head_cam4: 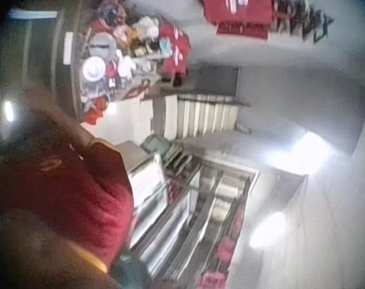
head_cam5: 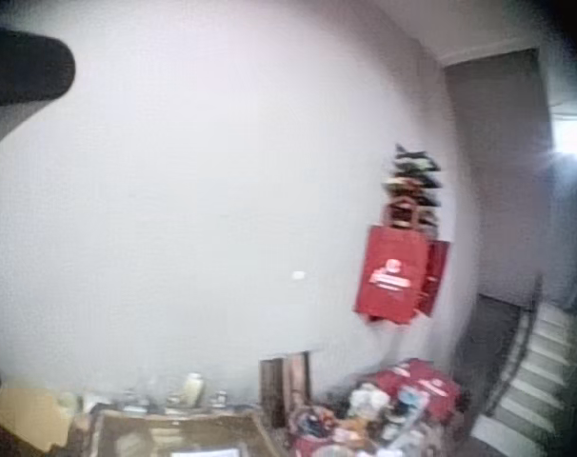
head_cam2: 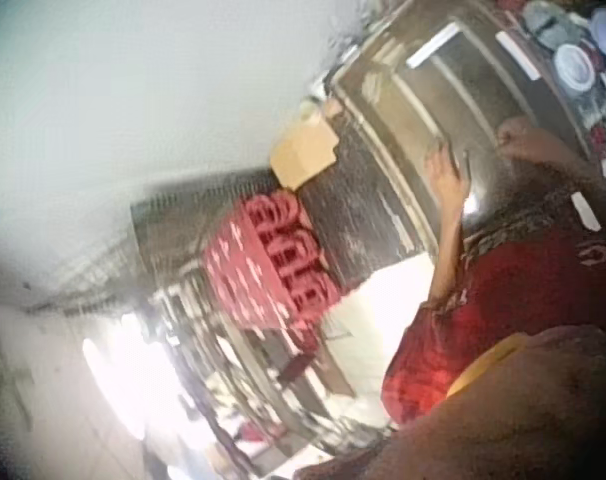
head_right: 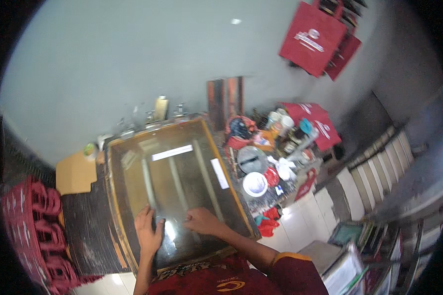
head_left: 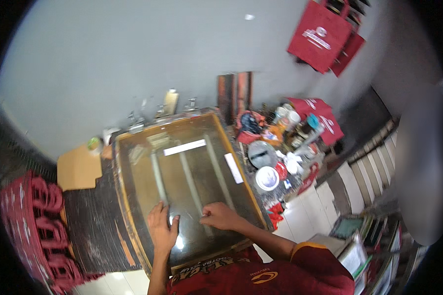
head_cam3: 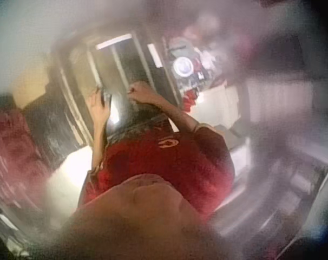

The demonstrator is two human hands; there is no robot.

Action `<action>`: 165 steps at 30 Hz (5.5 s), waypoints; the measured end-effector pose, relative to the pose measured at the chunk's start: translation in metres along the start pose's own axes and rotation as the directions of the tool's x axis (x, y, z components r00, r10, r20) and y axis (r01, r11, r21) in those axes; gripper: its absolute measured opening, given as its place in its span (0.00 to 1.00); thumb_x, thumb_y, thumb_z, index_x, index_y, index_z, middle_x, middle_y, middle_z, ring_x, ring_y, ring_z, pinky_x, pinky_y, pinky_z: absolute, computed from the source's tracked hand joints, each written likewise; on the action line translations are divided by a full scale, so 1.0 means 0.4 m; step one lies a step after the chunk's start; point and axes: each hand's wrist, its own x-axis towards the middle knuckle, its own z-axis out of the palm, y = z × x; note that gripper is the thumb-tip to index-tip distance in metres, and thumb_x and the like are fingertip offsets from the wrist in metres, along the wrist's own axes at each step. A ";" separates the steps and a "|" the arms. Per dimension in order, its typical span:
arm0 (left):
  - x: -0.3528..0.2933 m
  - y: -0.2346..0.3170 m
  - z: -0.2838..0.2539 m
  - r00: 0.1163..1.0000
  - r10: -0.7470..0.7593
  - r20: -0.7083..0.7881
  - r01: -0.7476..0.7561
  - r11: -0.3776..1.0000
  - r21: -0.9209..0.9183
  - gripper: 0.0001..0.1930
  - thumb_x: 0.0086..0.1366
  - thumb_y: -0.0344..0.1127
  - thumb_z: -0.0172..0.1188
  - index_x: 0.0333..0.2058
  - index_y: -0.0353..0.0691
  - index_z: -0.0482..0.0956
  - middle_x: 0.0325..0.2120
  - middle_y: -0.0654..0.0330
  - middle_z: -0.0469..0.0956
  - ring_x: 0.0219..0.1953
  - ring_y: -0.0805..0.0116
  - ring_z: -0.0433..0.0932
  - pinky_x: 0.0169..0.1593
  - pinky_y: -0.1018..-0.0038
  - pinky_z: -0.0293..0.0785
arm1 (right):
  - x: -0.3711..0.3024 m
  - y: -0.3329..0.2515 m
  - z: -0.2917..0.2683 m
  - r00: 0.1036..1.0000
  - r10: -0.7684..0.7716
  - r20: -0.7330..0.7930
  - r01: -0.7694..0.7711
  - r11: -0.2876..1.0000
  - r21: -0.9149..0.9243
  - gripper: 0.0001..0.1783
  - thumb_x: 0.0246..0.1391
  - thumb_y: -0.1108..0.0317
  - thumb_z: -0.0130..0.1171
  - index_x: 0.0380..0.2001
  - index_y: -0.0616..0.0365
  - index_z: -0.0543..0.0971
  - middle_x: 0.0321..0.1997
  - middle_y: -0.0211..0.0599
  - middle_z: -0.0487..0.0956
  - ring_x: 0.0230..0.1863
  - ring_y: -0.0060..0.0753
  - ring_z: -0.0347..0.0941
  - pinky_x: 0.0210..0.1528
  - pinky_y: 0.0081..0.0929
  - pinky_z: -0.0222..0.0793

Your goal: The person performs screen printing on a tote bag. They place a pink tote bag under a screen, apply white ink with a squeegee, and lift the screen to reveal the printed logo. The process is repeated for multiple bags.

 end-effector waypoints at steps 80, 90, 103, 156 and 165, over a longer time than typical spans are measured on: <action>-0.345 0.154 -0.124 0.988 0.028 -0.152 -0.019 0.998 0.060 0.28 0.72 0.50 0.56 0.58 0.31 0.71 0.55 0.44 0.73 0.58 0.46 0.71 0.65 0.58 0.66 | -0.296 -0.183 0.058 0.908 0.224 0.353 -0.324 0.912 0.254 0.18 0.69 0.54 0.59 0.41 0.62 0.76 0.29 0.44 0.84 0.21 0.34 0.78 0.19 0.30 0.73; -0.521 0.277 -0.124 0.962 -0.187 -0.200 0.245 0.913 0.326 0.32 0.76 0.53 0.47 0.63 0.29 0.66 0.70 0.42 0.60 0.75 0.49 0.54 0.78 0.55 0.44 | -0.321 -0.158 0.064 0.837 0.028 0.546 -0.200 0.945 0.258 0.17 0.67 0.57 0.60 0.29 0.58 0.75 0.20 0.43 0.79 0.14 0.31 0.72 0.14 0.27 0.68; -0.894 0.399 -0.082 0.917 -0.344 -0.205 0.398 0.834 0.383 0.33 0.77 0.54 0.48 0.73 0.45 0.57 0.76 0.50 0.51 0.76 0.53 0.53 0.78 0.51 0.42 | -0.259 -0.145 0.004 0.778 0.109 0.619 -0.283 0.940 0.190 0.17 0.63 0.57 0.59 0.32 0.62 0.76 0.19 0.52 0.80 0.08 0.31 0.70 0.08 0.29 0.66; -2.623 0.274 -0.192 0.292 -0.951 0.100 0.956 0.294 0.001 0.19 0.69 0.47 0.60 0.36 0.32 0.84 0.24 0.57 0.81 0.30 0.64 0.78 0.35 0.64 0.73 | -0.549 -0.122 0.514 0.630 -0.608 -0.482 0.031 0.641 -0.767 0.22 0.69 0.62 0.44 0.61 0.54 0.75 0.68 0.38 0.73 0.72 0.45 0.63 0.73 0.46 0.52; -2.482 0.229 -0.218 0.006 -1.000 0.028 0.819 -0.011 -0.573 0.17 0.68 0.43 0.62 0.35 0.31 0.82 0.26 0.55 0.83 0.25 0.64 0.80 0.29 0.70 0.74 | -0.551 -0.128 0.496 0.660 -0.586 -0.469 0.003 0.627 -0.779 0.23 0.70 0.62 0.44 0.62 0.57 0.74 0.69 0.40 0.73 0.72 0.46 0.62 0.74 0.48 0.52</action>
